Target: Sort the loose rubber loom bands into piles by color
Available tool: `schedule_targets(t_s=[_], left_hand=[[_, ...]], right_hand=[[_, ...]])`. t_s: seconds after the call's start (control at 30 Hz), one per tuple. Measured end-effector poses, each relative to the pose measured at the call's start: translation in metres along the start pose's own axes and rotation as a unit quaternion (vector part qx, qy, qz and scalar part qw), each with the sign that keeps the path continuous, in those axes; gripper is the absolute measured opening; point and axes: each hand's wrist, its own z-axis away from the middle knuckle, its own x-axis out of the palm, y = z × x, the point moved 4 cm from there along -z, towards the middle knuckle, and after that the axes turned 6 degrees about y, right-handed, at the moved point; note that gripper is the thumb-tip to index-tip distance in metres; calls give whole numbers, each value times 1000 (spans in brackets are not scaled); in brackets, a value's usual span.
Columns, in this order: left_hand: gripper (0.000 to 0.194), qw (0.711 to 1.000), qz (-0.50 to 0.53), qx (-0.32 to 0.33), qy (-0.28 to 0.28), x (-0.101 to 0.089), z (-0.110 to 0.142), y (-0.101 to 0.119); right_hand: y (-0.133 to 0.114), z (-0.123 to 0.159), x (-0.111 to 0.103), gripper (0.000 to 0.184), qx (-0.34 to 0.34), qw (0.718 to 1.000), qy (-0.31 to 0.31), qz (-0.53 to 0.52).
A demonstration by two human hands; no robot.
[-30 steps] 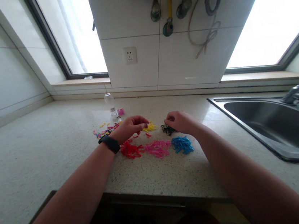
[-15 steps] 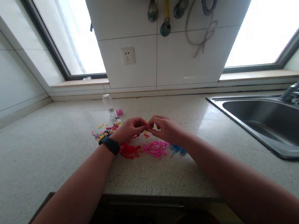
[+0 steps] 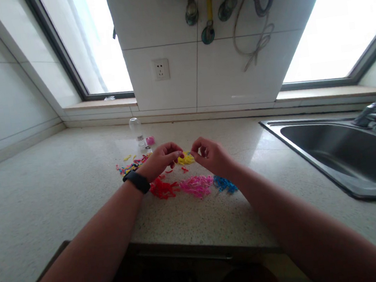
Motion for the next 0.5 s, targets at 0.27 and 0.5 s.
schedule_targets(t_s=[0.27, 0.5], left_hand=[[17, 999, 41, 17, 5, -3, -2, -2], [22, 998, 58, 17, 12, -4, -3, -2]], right_hand=[[3, -1, -6, 5, 34, 998, 30, -31], [4, -1, -6, 7, 41, 999, 27, -22]])
